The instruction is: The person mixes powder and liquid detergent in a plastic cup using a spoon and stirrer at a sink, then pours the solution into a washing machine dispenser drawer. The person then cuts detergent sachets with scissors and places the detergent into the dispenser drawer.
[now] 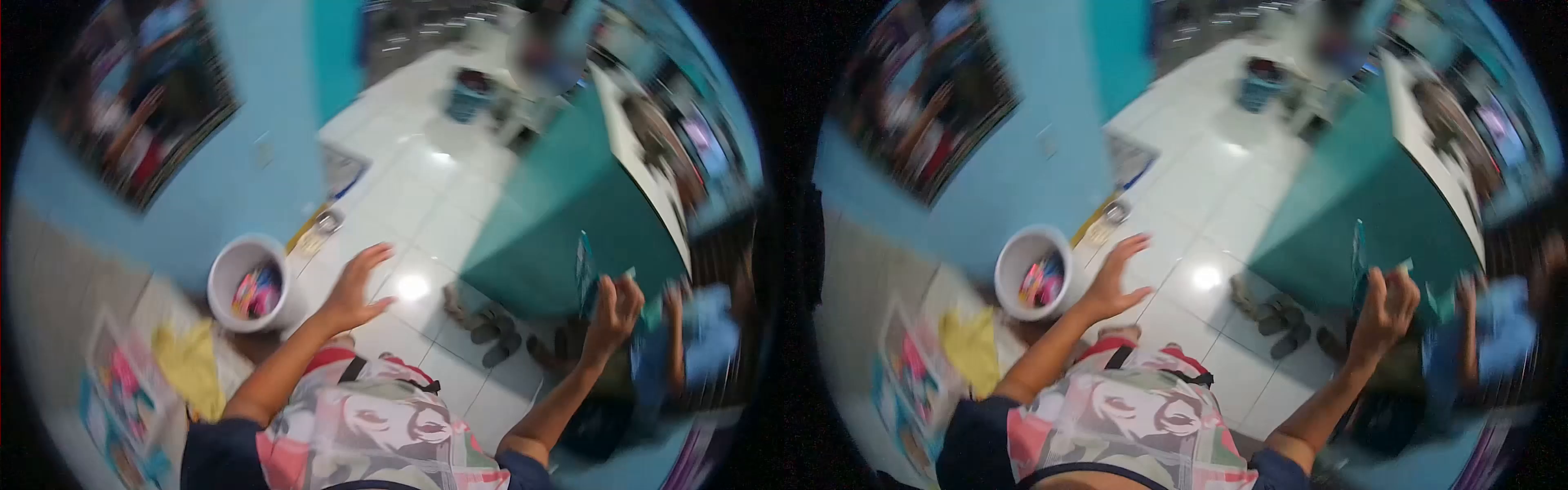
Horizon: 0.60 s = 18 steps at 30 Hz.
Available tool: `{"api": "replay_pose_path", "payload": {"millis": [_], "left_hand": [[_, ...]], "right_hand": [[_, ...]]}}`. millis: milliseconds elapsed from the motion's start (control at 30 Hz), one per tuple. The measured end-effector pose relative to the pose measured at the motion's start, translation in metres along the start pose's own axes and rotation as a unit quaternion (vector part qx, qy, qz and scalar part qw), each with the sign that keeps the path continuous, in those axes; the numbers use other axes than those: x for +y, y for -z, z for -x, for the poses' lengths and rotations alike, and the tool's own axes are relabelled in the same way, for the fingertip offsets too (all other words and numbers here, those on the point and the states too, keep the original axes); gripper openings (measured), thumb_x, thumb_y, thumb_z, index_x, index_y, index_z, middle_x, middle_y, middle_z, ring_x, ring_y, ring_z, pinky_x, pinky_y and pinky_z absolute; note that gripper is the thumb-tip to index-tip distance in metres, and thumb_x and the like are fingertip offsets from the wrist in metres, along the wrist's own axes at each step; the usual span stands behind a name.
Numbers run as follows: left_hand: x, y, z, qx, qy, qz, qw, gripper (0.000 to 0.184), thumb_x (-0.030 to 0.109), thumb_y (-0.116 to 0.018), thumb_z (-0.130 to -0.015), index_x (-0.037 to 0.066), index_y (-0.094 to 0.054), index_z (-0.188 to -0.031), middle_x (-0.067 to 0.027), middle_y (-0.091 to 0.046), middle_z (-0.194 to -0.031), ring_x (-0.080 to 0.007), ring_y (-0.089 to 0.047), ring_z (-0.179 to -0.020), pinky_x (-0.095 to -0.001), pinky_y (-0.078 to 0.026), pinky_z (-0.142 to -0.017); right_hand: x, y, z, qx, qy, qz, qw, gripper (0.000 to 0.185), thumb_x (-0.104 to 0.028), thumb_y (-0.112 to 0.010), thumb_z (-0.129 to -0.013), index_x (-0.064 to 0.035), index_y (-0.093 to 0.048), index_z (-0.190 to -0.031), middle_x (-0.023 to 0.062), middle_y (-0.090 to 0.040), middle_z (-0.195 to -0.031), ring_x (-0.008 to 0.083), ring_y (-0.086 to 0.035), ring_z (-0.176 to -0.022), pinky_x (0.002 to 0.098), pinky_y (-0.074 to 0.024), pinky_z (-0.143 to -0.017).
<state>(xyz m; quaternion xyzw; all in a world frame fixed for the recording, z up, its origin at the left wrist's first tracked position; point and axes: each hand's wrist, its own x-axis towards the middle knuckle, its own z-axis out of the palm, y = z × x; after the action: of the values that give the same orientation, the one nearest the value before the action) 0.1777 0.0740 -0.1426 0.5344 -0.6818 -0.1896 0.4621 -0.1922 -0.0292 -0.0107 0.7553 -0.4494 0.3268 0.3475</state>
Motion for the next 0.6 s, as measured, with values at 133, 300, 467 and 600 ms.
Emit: {"api": "replay_pose_path", "payload": {"millis": [133, 300, 467, 600], "left_hand": [[0.000, 0.039, 0.009, 0.085, -0.012, -0.116, 0.990, 0.084, 0.020, -0.074, -0.064, 0.010, -0.029, -0.135, -0.0138, -0.028, -0.140, -0.0315, -0.027, -0.132, -0.0502, -0.024, -0.105], [-0.038, 0.102, 0.066, 0.179, 0.131, -0.243, 0.944, 0.085, 0.021, -0.074, -0.066, 0.010, -0.027, -0.136, -0.0120, -0.024, -0.142, -0.0289, -0.023, -0.134, -0.0513, -0.020, -0.107], [-0.063, 0.149, 0.128, 0.248, 0.352, -0.296, 0.853, 0.065, 0.020, -0.068, -0.073, 0.008, -0.039, -0.131, -0.0134, -0.043, -0.128, -0.0299, -0.041, -0.122, -0.0463, -0.032, -0.101], [-0.076, 0.156, 0.179, 0.363, 0.418, -0.097, 0.827, 0.045, 0.018, -0.059, -0.082, 0.002, -0.046, -0.122, -0.0143, -0.055, -0.116, -0.0268, -0.060, -0.096, -0.0348, -0.048, -0.082]], "right_hand": [[-0.113, -0.071, -0.039, -0.013, 0.079, -0.180, 0.980, 0.019, 0.003, -0.066, -0.068, -0.0072, -0.064, -0.085, 0.0074, -0.059, -0.099, 0.0271, -0.056, -0.097, 0.0384, -0.0464, -0.081], [-0.294, -0.116, -0.082, -0.073, 0.306, -0.346, 0.884, 0.014, -0.004, -0.062, -0.072, -0.0100, -0.063, -0.085, 0.0040, -0.061, -0.098, 0.0253, -0.056, -0.104, 0.0376, -0.0443, -0.080], [-0.446, -0.107, -0.109, -0.029, 0.459, -0.486, 0.743, 0.016, -0.008, -0.061, -0.070, -0.0122, -0.062, -0.086, 0.0009, -0.057, -0.093, 0.0194, -0.057, -0.097, 0.0364, -0.0404, -0.080], [-0.531, -0.080, -0.101, 0.032, 0.464, -0.537, 0.704, 0.020, -0.008, -0.064, -0.071, -0.0157, -0.063, -0.089, -0.0026, -0.059, -0.088, 0.0139, -0.058, -0.088, 0.0348, -0.0329, -0.084]]}}
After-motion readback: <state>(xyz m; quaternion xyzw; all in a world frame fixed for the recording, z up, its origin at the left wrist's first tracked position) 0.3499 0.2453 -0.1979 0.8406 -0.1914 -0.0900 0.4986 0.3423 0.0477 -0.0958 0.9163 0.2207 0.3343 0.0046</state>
